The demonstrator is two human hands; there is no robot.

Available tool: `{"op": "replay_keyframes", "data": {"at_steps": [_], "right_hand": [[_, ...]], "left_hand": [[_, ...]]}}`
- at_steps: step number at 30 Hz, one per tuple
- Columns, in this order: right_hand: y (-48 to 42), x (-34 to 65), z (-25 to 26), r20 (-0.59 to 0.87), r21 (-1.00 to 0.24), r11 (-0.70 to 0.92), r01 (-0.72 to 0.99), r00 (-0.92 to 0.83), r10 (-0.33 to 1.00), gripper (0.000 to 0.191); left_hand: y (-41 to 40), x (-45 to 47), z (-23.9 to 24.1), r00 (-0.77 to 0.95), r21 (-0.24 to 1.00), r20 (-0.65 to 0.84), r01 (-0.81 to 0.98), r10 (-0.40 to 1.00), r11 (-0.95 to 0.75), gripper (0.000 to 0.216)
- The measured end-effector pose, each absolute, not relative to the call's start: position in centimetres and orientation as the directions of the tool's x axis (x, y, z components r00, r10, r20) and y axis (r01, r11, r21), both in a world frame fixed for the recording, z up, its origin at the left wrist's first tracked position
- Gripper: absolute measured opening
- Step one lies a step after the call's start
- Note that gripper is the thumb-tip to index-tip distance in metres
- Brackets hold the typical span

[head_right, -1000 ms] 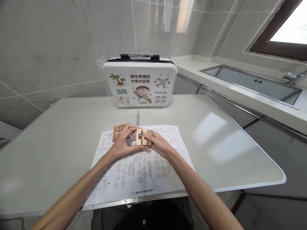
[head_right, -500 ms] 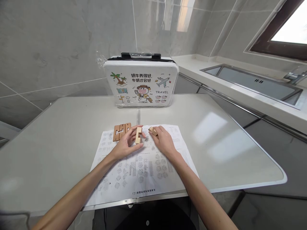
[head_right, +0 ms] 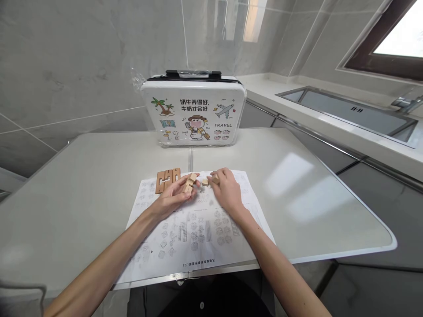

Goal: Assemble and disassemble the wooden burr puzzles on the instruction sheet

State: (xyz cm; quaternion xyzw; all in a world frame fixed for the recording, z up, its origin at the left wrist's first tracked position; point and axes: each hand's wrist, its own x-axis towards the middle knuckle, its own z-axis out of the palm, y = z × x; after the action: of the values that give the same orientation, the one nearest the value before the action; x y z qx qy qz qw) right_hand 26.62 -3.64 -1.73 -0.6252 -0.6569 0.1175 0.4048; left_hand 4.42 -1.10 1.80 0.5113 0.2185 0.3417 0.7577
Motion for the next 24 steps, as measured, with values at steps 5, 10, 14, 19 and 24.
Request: {"op": "replay_keyframes", "data": {"at_steps": [5,10,14,19,24], "right_hand": [[-3.6,26.6,-0.1,0.232,-0.927,0.128,0.353,0.269,0.935,0.043],[-3.5,26.4,0.4,0.056,-0.987,0.055,-0.152,-0.003,0.998,0.045],[-3.6,26.6,0.3,0.103,-0.985,0.096,-0.145,-0.038,0.994,0.042],[-3.6,26.7,0.0,0.069,-0.983,0.044,-0.177,-0.141,0.988,0.046],[-3.5,26.3,0.1,-0.002,-0.952,-0.086,-0.293,-0.276,0.961,0.046]], "left_hand": [[-1.5,4.6,2.1,0.65,0.925,-0.03,-0.27,0.759,0.267,0.063],[-1.7,4.6,2.2,0.667,0.936,-0.046,-0.23,0.743,0.265,0.066],[-1.8,4.9,2.2,0.679,0.908,-0.067,-0.262,0.732,0.326,0.058],[-1.8,5.4,1.7,0.671,0.891,-0.109,-0.261,0.733,0.371,0.025],[-1.9,5.7,1.4,0.644,0.913,-0.112,-0.233,0.756,0.334,0.027]]}}
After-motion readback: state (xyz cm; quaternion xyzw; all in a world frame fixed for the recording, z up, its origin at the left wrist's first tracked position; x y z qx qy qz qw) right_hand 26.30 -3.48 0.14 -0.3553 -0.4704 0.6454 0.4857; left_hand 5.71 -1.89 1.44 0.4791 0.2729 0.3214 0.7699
